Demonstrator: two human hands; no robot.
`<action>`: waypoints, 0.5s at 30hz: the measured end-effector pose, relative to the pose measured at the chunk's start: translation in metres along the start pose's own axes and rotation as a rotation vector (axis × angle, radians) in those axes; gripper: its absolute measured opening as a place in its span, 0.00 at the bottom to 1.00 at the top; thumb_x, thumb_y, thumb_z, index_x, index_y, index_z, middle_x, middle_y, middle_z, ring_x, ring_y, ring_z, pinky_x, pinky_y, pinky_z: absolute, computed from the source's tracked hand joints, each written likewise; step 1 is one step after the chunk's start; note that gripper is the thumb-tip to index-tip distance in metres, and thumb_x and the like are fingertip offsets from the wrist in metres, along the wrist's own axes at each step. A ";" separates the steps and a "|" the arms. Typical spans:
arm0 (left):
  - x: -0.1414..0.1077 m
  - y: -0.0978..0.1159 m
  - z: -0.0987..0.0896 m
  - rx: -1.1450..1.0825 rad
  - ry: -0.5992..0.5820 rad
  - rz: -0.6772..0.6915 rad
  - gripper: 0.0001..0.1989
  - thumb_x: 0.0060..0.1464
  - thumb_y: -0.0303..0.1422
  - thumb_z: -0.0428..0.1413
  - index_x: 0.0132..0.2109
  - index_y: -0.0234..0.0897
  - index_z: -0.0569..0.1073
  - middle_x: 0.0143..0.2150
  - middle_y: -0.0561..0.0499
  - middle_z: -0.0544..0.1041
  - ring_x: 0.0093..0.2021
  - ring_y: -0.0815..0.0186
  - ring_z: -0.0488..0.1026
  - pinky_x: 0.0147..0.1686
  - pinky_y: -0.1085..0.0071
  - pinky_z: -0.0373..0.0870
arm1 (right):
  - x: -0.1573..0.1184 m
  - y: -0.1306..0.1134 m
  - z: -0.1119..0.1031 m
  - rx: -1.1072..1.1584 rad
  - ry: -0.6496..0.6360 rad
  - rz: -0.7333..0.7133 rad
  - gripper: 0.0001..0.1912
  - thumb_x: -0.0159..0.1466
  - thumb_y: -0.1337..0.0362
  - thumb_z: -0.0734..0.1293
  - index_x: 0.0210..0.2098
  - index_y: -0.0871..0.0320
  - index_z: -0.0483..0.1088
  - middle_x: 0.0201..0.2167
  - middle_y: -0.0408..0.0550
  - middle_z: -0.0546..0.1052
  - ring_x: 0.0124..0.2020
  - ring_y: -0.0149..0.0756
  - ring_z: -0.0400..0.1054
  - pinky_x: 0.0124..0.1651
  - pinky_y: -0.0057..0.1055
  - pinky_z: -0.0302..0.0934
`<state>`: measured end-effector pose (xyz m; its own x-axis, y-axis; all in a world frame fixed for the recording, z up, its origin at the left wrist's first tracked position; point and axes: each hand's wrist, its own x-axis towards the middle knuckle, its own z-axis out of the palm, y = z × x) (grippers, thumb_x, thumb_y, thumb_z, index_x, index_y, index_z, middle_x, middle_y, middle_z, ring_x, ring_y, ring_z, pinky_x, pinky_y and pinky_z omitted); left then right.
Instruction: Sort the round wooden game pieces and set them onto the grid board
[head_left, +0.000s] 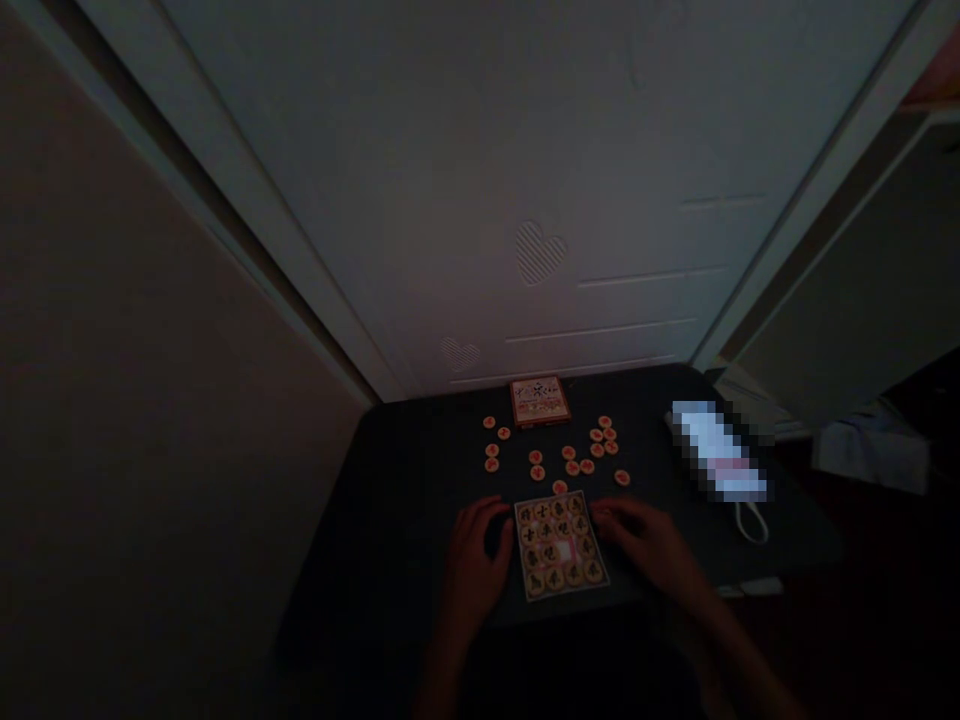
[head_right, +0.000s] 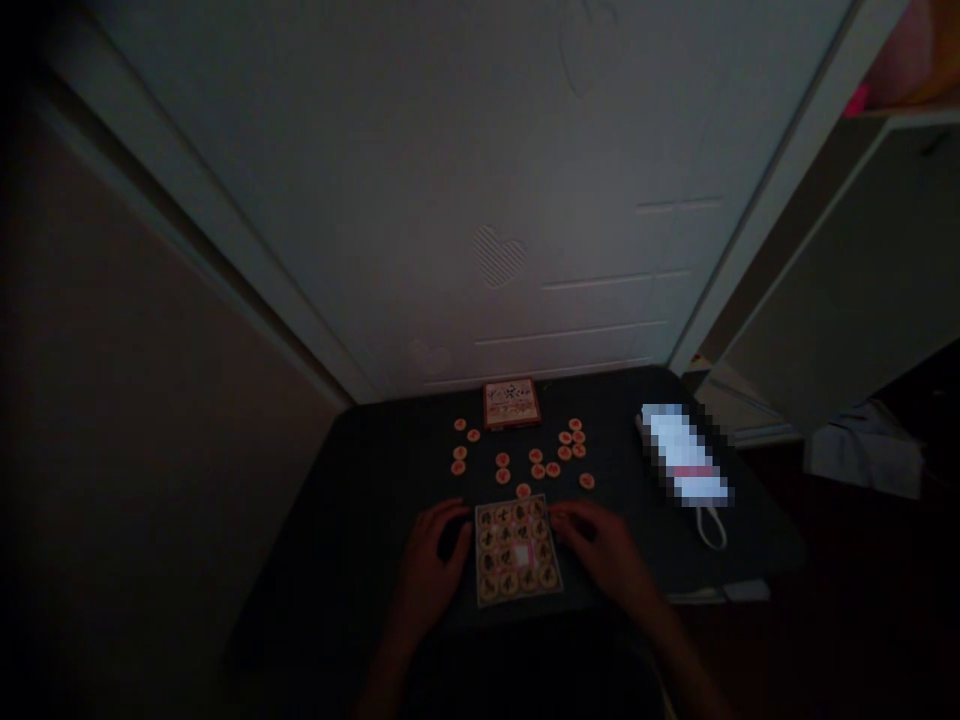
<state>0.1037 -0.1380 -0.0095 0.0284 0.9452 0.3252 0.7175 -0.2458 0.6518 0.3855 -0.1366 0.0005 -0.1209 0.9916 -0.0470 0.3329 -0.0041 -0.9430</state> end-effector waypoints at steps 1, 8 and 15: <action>0.000 0.000 0.000 -0.005 0.007 -0.004 0.10 0.63 0.35 0.55 0.50 0.43 0.76 0.53 0.46 0.77 0.55 0.55 0.74 0.55 0.51 0.72 | -0.001 -0.002 0.002 0.018 -0.004 0.005 0.16 0.67 0.50 0.66 0.46 0.51 0.79 0.46 0.47 0.82 0.45 0.43 0.78 0.49 0.39 0.73; 0.001 0.015 -0.009 -0.104 0.086 -0.018 0.08 0.63 0.36 0.55 0.46 0.42 0.77 0.49 0.46 0.78 0.51 0.56 0.76 0.53 0.53 0.74 | -0.008 -0.014 0.015 0.065 0.047 -0.035 0.18 0.69 0.50 0.63 0.52 0.51 0.75 0.47 0.49 0.82 0.45 0.44 0.78 0.50 0.41 0.73; -0.006 0.060 -0.012 -0.261 -0.053 -0.015 0.09 0.63 0.35 0.56 0.48 0.43 0.77 0.48 0.47 0.80 0.49 0.59 0.77 0.51 0.61 0.75 | -0.014 -0.026 0.023 0.139 -0.008 -0.078 0.15 0.67 0.51 0.67 0.47 0.50 0.78 0.47 0.49 0.80 0.47 0.42 0.77 0.49 0.36 0.73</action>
<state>0.1382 -0.1615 0.0359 0.0604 0.9575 0.2819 0.5146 -0.2719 0.8132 0.3569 -0.1533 0.0179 -0.1491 0.9885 0.0258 0.1895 0.0542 -0.9804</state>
